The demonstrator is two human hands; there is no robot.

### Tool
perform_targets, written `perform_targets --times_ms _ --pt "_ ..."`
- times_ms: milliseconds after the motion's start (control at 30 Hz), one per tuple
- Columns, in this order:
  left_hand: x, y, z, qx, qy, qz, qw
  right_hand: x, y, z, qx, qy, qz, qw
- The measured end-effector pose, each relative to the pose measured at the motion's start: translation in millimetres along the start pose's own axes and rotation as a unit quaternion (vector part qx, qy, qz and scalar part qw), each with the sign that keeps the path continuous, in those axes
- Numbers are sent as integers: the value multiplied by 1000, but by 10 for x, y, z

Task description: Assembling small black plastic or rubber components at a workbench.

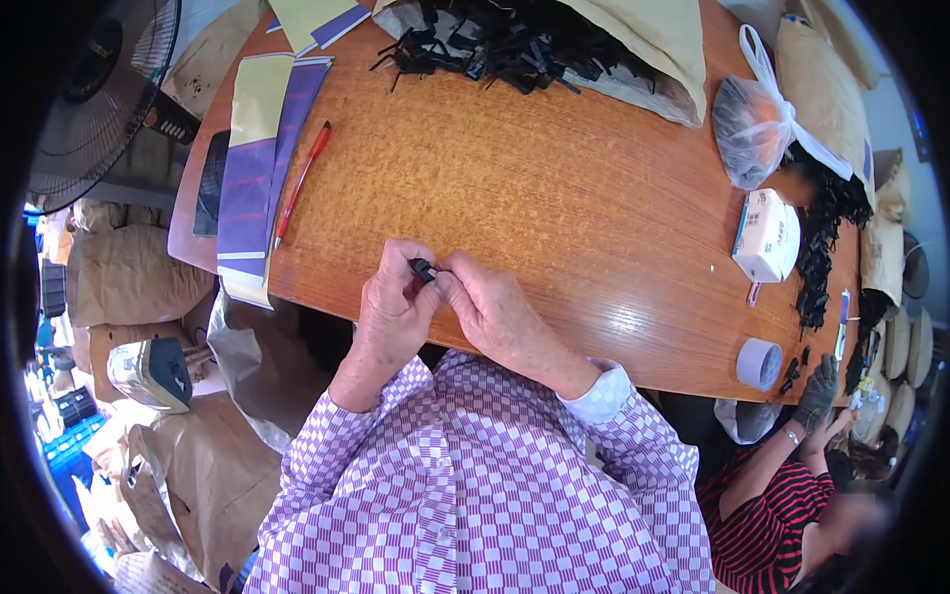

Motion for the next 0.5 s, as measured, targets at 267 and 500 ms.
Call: perform_targets --times_ms 267,500 --pt "-196 12 -30 59 53 -84 993 195 -50 -93 -29 75 -23 997" --pt "-218 -166 2 -64 71 210 973 140 107 -83 49 70 -137 987"
Point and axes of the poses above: each hand's wrist, its own z-axis away from the middle knuckle, its own x-axis out of the palm, y = z × x, the point moved 9 cm from there along -z, towards the middle knuckle, and after that the axes turned 13 degrees about y, right-handed, at the moved point
